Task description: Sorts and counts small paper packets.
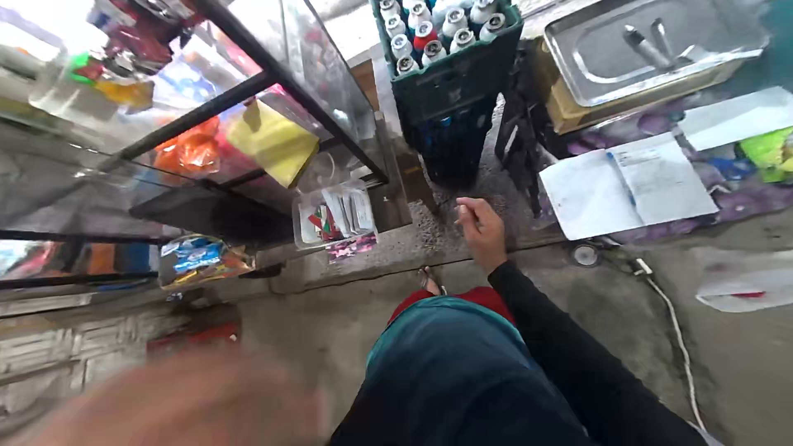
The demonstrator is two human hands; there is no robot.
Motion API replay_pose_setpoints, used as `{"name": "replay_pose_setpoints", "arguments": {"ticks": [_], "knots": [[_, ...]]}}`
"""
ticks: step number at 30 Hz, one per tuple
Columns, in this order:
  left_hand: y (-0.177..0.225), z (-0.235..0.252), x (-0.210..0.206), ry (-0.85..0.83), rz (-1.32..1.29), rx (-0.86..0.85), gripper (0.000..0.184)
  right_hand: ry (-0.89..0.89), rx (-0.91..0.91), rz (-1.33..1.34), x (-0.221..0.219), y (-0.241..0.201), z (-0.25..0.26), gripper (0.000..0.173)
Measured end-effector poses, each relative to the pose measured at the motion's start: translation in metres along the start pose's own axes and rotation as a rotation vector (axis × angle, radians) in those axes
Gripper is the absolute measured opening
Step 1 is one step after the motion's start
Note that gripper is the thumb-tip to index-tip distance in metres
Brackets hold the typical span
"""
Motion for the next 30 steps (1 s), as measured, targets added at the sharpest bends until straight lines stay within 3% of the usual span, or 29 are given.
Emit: {"name": "replay_pose_setpoints", "arguments": {"ticks": [3,5,7,11,15,21,30], "knots": [[-0.161,0.071,-0.004,0.232,0.283,0.354,0.042,-0.034,0.026,0.046,-0.024,-0.035,0.005,0.031],[-0.225,0.093,-0.021,0.349,0.223,0.569,0.045,-0.02,0.025,0.073,-0.031,-0.051,0.004,0.03],[-0.257,0.107,-0.041,0.39,0.148,0.704,0.059,0.006,-0.001,0.093,-0.034,-0.059,0.002,0.03],[-0.259,0.131,-0.064,0.482,0.137,0.69,0.07,0.055,-0.074,0.104,-0.036,-0.068,-0.004,0.03],[-0.256,0.148,-0.08,0.497,0.017,0.613,0.062,0.087,-0.098,0.144,-0.038,-0.079,-0.01,0.029],[-0.264,0.154,-0.077,0.523,-0.121,0.629,0.06,0.039,-0.12,0.21,-0.037,-0.085,-0.004,0.028],[-0.269,0.16,-0.076,0.498,-0.258,0.724,0.056,-0.25,-0.082,0.33,-0.067,-0.116,0.038,0.027]]}}
Point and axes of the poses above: each hand's wrist, its own z-axis towards the middle knuckle, its own x-axis out of the back of the hand, y = z × x, the point moved 8 cm from there along z, towards the middle knuckle, and after that the axes turned 6 degrees about -z, right-handed, at the moved point
